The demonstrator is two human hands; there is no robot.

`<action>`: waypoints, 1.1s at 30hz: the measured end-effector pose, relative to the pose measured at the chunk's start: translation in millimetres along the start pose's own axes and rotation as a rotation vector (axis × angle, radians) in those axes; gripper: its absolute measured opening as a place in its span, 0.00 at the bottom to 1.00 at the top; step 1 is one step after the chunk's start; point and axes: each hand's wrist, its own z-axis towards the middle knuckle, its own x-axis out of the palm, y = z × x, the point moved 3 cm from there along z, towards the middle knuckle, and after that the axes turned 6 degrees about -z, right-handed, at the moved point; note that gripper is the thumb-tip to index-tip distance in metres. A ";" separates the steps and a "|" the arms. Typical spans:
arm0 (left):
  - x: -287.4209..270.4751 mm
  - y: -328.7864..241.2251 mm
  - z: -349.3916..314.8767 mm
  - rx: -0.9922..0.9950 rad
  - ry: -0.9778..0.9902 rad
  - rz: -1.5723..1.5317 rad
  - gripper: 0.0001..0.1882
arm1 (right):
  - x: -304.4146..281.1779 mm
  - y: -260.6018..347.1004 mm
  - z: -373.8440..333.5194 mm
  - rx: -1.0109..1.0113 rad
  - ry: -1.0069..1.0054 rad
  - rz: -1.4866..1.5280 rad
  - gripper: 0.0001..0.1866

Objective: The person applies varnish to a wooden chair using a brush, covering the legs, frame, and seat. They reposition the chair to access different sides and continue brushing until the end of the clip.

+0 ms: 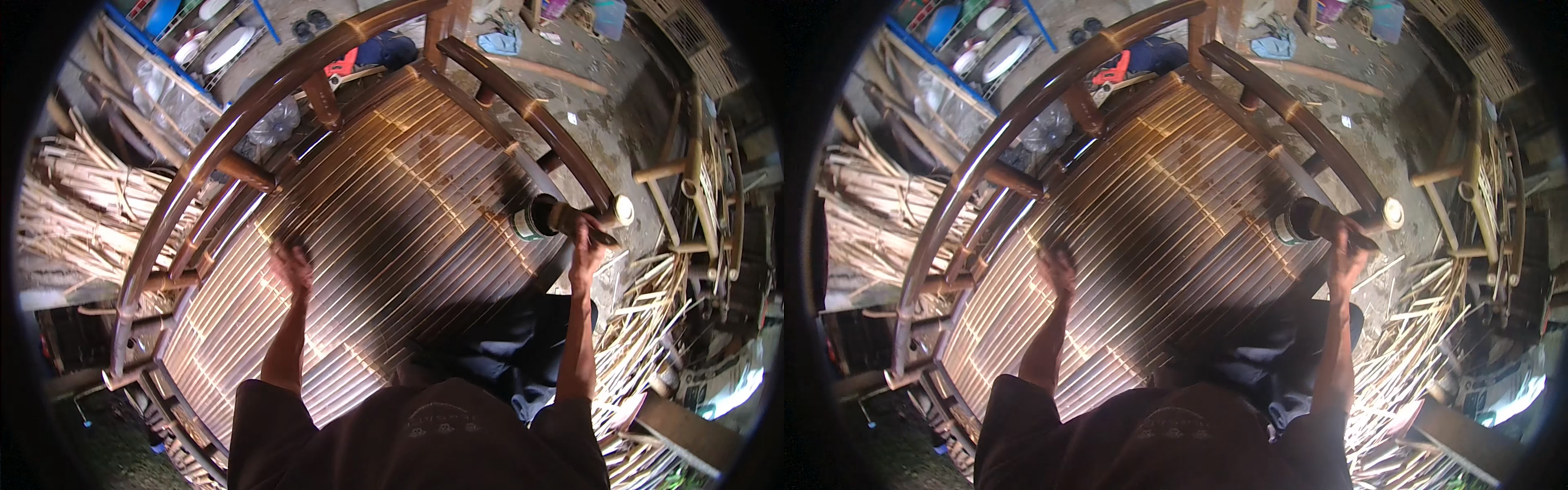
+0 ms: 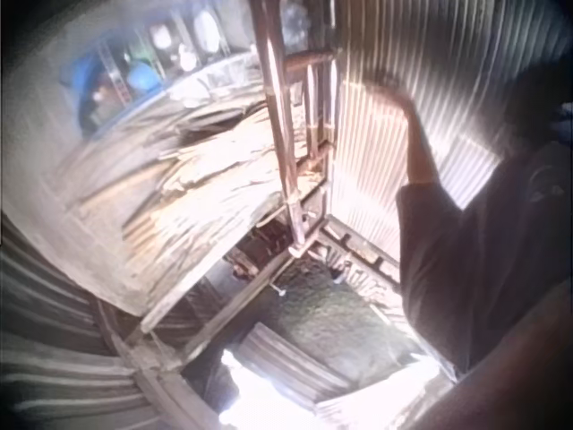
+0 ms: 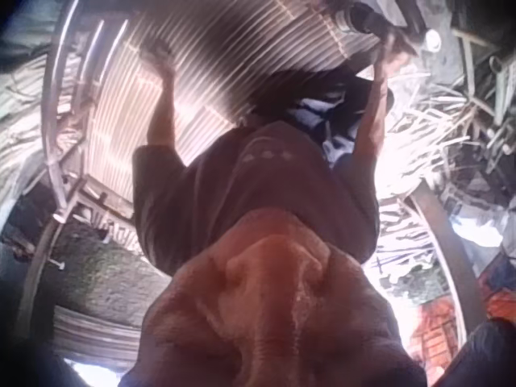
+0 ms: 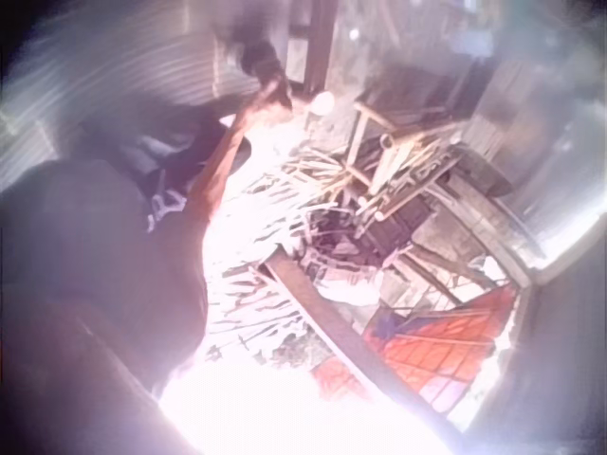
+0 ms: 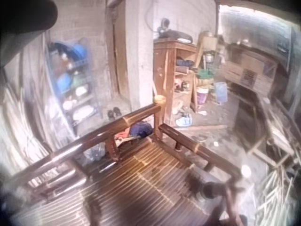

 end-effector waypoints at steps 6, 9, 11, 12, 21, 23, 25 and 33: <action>36.8 -141.4 -75.7 0.504 0.300 -0.173 0.28 | 11.8 26.7 -5.1 0.471 -0.058 0.762 0.24; 35.2 -186.4 -116.0 0.658 0.506 -0.104 0.30 | 70.2 39.0 -8.4 0.471 0.114 0.779 0.23; 38.0 -198.7 -127.4 0.707 0.554 -0.041 0.31 | 128.8 57.2 -21.0 0.533 0.249 0.784 0.25; 40.5 -203.2 -123.3 0.702 0.569 -0.059 0.32 | 160.2 50.9 -24.4 0.486 0.334 0.770 0.22; 46.9 -200.1 -119.4 0.590 0.737 -0.067 0.32 | 376.3 80.9 -111.6 -0.134 1.208 0.091 0.18; 49.5 -200.6 -120.7 0.581 0.764 -0.088 0.32 | 384.1 30.4 -57.2 -0.026 1.090 0.813 0.16; 52.8 -203.3 -121.1 0.598 0.755 -0.096 0.33 | 373.0 -12.5 57.2 -0.110 0.874 0.257 0.13; 60.3 -197.3 -122.8 0.613 0.853 0.034 0.34 | 442.0 50.0 -139.8 -0.397 1.004 -0.019 0.26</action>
